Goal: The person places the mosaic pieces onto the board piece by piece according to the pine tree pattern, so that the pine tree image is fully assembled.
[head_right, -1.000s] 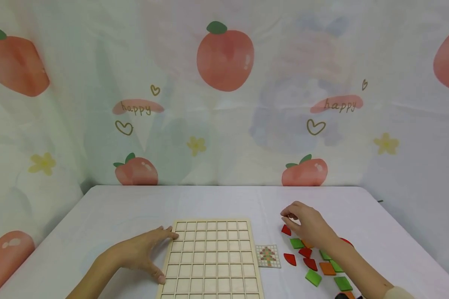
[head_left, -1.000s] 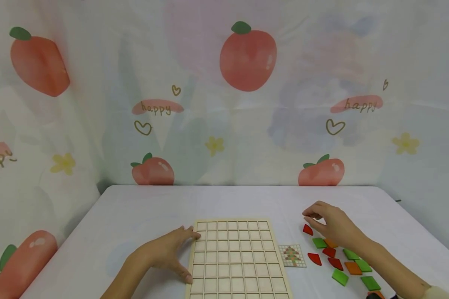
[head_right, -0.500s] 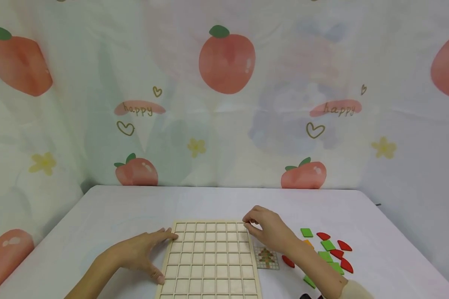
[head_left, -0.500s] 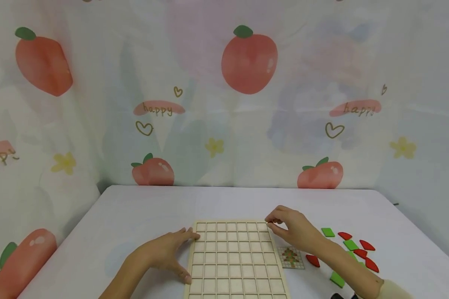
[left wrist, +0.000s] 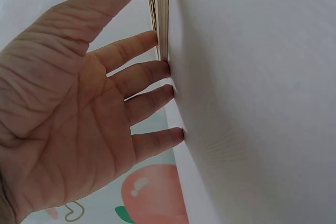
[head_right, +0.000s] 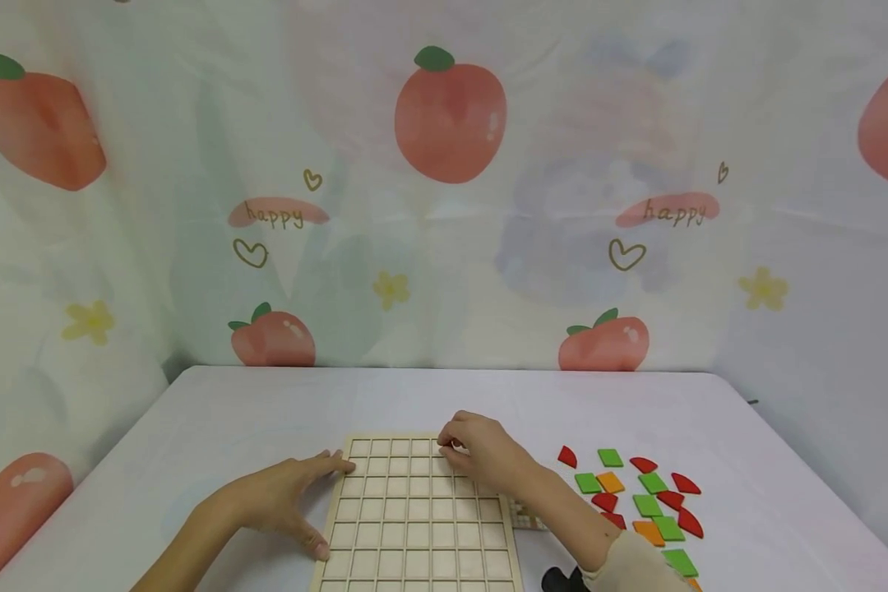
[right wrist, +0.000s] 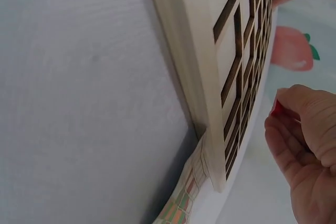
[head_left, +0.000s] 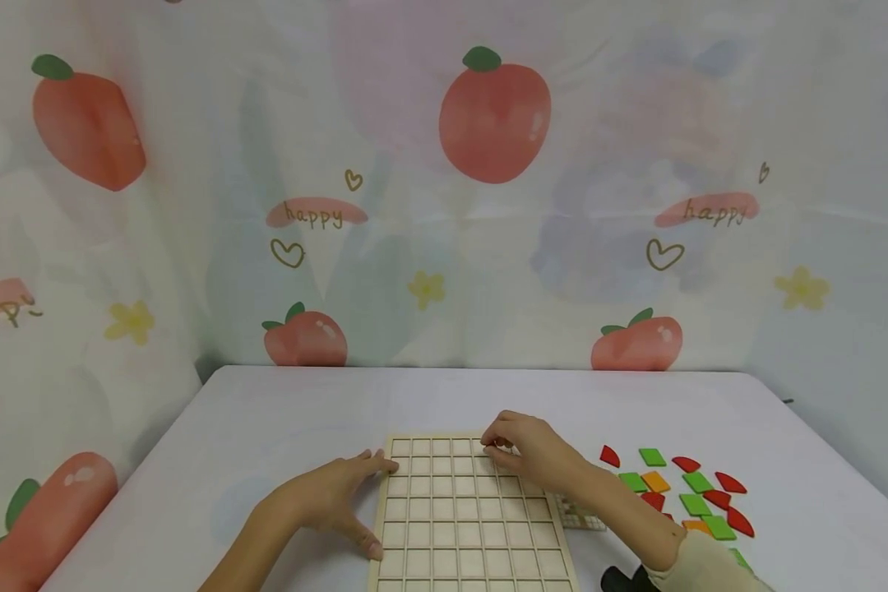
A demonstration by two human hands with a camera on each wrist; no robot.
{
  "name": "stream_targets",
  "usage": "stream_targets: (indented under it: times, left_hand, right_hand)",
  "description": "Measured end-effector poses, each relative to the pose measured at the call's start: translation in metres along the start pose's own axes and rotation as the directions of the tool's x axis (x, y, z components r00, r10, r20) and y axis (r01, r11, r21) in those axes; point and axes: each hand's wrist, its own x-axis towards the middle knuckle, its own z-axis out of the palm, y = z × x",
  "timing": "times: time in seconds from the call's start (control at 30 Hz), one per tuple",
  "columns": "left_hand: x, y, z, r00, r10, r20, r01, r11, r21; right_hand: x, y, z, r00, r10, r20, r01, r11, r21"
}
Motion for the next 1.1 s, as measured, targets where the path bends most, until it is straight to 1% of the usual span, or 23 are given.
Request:
stream_targets:
  times: [0.27,0.37,0.53,0.67,0.9,1.1]
  left_hand:
    - [-0.001,-0.001,0.001,1.0,0.01,-0.003,-0.01,1.0,-0.002]
    - [-0.001,-0.001,0.001,1.0,0.003,-0.004,-0.003,1.0,-0.006]
    - [0.0,-0.001,0.001,1.0,-0.004,-0.002,0.004,1.0,-0.003]
    - [0.001,0.0,0.0,1.0,-0.008,0.004,0.008,1.0,0.003]
    - [0.001,0.001,0.001,1.0,-0.02,0.01,0.02,1.0,0.003]
    - [0.001,0.0,0.001,1.0,-0.012,0.013,0.012,1.0,0.008]
  right_hand:
    - [0.017,-0.003,0.011,0.998,-0.012,0.056,0.013,1.0,-0.006]
    - [0.023,-0.004,0.014,0.997,-0.045,0.063,0.046,0.999,-0.012]
    - [0.03,-0.006,0.017,0.994,-0.076,0.075,0.078,0.997,-0.027]
    - [0.033,-0.007,0.017,0.994,-0.064,0.086,0.067,0.997,-0.032]
    - [0.034,-0.005,0.02,0.992,-0.04,0.121,0.037,0.999,0.026]
    - [0.033,-0.006,0.023,0.99,-0.029,0.137,0.025,0.999,0.035]
